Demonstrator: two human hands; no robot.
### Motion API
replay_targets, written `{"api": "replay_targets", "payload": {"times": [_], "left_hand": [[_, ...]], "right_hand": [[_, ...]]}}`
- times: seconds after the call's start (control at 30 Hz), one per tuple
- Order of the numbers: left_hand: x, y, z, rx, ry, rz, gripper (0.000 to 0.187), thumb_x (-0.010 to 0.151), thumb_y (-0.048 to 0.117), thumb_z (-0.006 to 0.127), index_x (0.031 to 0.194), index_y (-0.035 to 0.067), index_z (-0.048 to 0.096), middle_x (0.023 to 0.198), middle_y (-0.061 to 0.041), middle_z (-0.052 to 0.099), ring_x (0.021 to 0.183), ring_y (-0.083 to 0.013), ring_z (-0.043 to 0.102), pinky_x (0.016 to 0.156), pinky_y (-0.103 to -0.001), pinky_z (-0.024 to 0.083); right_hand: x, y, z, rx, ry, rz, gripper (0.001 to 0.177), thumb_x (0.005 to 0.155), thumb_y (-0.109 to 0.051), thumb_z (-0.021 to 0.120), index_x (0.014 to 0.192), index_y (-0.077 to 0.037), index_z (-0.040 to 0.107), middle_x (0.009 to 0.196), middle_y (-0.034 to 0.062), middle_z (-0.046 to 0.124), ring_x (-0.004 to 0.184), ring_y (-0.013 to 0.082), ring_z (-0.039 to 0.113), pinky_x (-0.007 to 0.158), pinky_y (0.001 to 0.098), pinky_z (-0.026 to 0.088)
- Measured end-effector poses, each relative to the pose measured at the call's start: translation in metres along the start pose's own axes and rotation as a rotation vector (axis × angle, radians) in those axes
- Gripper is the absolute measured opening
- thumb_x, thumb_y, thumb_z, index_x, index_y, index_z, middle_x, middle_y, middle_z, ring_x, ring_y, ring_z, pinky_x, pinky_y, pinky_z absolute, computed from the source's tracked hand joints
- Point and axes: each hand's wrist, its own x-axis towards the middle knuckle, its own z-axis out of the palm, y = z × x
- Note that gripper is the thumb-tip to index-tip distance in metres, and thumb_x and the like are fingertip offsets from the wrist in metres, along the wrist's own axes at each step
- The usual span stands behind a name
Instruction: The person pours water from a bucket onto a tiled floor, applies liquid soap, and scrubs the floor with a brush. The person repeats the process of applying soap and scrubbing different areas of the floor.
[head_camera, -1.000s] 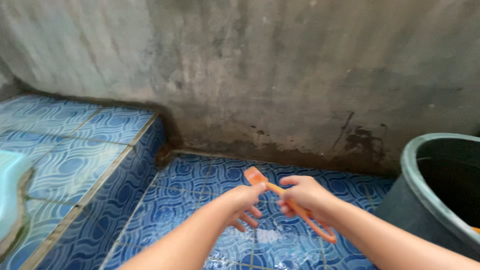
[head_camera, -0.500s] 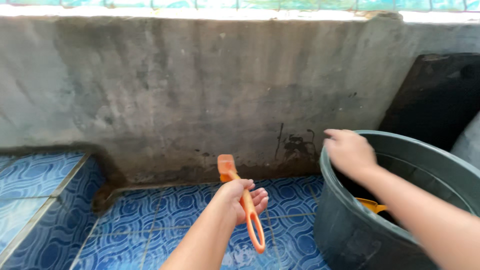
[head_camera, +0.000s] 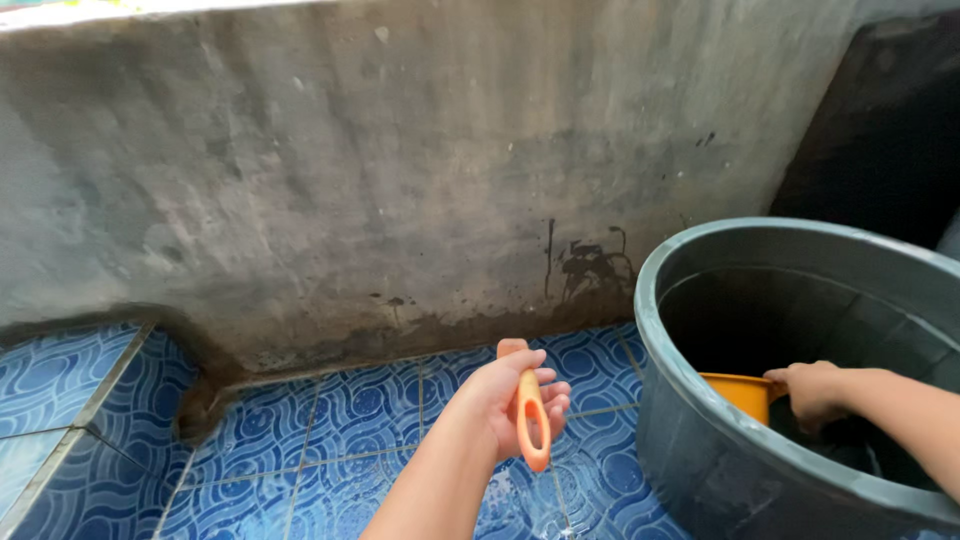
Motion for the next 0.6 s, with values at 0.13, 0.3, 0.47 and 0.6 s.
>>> {"api": "replay_targets", "payload": {"times": [0.13, 0.3, 0.47, 0.6], "left_hand": [[0.008, 0.001, -0.001, 0.043, -0.013, 0.003, 0.033, 0.099, 0.031, 0.062, 0.112, 0.002, 0.055, 0.101, -0.016, 0.064, 0.078, -0.0256, 0.065, 0.057, -0.034, 0.057], [0.01, 0.003, 0.001, 0.066, 0.013, 0.006, 0.034, 0.098, 0.031, 0.062, 0.114, 0.002, 0.057, 0.101, -0.017, 0.064, 0.079, -0.0259, 0.066, 0.057, -0.033, 0.056], [0.01, 0.003, 0.002, 0.061, 0.021, -0.007, 0.033, 0.098, 0.029, 0.062, 0.115, 0.001, 0.057, 0.101, -0.017, 0.064, 0.079, -0.0267, 0.066, 0.057, -0.034, 0.057], [0.009, 0.004, -0.003, 0.074, 0.029, 0.004, 0.031, 0.097, 0.028, 0.062, 0.112, 0.001, 0.057, 0.1, -0.017, 0.064, 0.078, -0.0266, 0.066, 0.056, -0.034, 0.057]], "right_hand": [[0.024, 0.011, 0.012, 0.014, -0.046, -0.123, 0.079, 0.081, -0.026, 0.086, 0.152, -0.028, 0.05, 0.14, 0.0044, 0.068, 0.128, 0.024, 0.067, 0.105, 0.035, 0.057], [0.037, 0.046, -0.002, 0.237, -0.312, -0.05, 0.054, 0.098, -0.056, 0.062, 0.144, -0.028, 0.07, 0.119, -0.0042, 0.077, 0.112, 0.0176, 0.073, 0.095, 0.0392, 0.054], [0.047, 0.06, 0.009, 0.244, -0.361, 0.289, 0.056, 0.101, -0.063, 0.05, 0.114, -0.017, 0.079, 0.07, 0.0003, 0.067, 0.056, 0.0146, 0.065, 0.051, 0.0328, 0.053], [0.057, 0.058, 0.032, 0.465, -0.272, 0.31, 0.034, 0.104, -0.048, 0.058, 0.114, -0.018, 0.071, 0.078, 0.0051, 0.074, 0.061, 0.0174, 0.065, 0.057, 0.0353, 0.054]]}}
